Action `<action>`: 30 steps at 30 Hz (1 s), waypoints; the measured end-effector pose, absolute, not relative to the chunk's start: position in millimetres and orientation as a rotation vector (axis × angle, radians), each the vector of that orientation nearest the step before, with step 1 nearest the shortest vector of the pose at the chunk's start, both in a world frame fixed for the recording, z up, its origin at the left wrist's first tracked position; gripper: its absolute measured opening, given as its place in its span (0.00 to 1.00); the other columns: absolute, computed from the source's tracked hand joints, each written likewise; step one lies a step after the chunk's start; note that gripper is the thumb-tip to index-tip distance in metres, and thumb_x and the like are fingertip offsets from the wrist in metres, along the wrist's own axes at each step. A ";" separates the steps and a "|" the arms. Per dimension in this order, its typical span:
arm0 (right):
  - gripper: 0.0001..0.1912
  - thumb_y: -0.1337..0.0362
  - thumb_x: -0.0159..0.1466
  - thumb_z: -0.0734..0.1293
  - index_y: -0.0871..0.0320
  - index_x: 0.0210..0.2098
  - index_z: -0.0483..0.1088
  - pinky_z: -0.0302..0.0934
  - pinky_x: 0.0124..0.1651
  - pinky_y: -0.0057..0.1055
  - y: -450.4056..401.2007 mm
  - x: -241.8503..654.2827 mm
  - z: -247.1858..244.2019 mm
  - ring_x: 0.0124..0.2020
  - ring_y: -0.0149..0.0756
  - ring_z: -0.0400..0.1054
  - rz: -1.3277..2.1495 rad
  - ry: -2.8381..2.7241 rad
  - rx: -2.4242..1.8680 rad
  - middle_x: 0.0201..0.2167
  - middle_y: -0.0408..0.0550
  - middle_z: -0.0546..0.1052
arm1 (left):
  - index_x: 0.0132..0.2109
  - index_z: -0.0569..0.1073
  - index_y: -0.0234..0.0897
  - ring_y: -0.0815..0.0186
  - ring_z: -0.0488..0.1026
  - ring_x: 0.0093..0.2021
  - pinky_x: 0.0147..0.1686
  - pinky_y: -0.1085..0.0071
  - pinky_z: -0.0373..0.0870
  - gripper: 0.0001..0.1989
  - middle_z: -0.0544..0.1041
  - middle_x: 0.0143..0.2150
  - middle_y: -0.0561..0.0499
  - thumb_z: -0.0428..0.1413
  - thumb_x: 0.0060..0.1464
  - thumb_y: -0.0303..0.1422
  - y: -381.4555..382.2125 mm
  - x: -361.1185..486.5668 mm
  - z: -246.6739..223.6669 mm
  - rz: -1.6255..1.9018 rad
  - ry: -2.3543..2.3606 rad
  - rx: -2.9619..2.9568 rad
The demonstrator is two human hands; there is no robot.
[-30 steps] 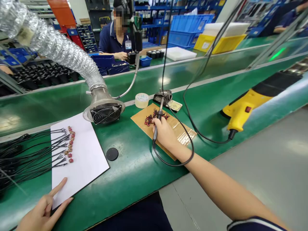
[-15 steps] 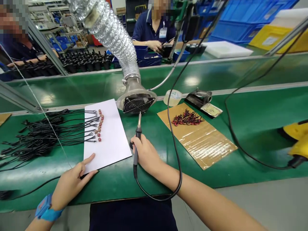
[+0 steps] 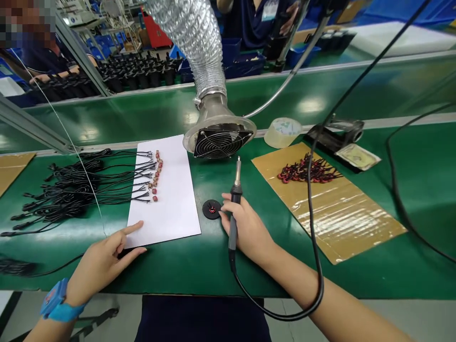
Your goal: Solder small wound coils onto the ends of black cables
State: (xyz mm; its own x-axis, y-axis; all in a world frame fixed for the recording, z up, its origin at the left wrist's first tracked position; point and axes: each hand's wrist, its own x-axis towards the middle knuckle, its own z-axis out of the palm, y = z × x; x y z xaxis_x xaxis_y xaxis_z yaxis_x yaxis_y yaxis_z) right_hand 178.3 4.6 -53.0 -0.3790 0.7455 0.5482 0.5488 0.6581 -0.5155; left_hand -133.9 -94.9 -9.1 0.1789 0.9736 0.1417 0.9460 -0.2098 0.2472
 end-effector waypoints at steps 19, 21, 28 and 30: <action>0.11 0.71 0.59 0.65 0.55 0.37 0.58 0.67 0.39 0.37 12.3 174.2 -49.7 0.38 0.36 0.68 0.449 -2.050 -0.956 0.37 0.47 0.72 | 0.36 0.72 0.37 0.67 0.70 0.33 0.32 0.72 0.62 0.12 0.75 0.32 0.52 0.45 0.62 0.34 5.9 -9.8 10.3 0.373 1.627 1.774; 0.11 0.71 0.59 0.66 0.55 0.37 0.58 0.67 0.38 0.35 12.9 173.8 -50.2 0.37 0.36 0.68 0.450 -2.027 -0.957 0.37 0.47 0.72 | 0.37 0.72 0.37 0.68 0.69 0.31 0.31 0.72 0.61 0.11 0.74 0.30 0.53 0.47 0.61 0.34 8.3 -9.1 9.1 0.388 1.631 1.745; 0.12 0.70 0.59 0.66 0.55 0.38 0.59 0.66 0.37 0.34 13.8 171.6 -55.7 0.36 0.36 0.67 0.515 -2.044 -0.981 0.36 0.46 0.73 | 0.36 0.74 0.37 0.68 0.70 0.31 0.31 0.72 0.62 0.12 0.75 0.30 0.53 0.50 0.59 0.39 8.1 -4.8 3.4 0.454 1.626 1.670; 0.12 0.70 0.59 0.66 0.55 0.38 0.59 0.66 0.36 0.33 14.3 171.6 -56.6 0.36 0.36 0.67 0.530 -2.044 -0.980 0.35 0.46 0.73 | 0.36 0.74 0.38 0.67 0.70 0.31 0.31 0.72 0.63 0.12 0.75 0.30 0.53 0.51 0.57 0.39 7.9 -3.4 0.8 0.466 1.626 1.664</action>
State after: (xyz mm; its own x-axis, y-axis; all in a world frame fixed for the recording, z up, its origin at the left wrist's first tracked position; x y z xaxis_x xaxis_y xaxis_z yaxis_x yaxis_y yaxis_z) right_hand 171.6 14.3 -56.6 -0.3878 0.7890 0.4766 0.4578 0.6136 -0.6434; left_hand -3.4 7.9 0.8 0.1261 0.9627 -0.2395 0.6894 0.0886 0.7189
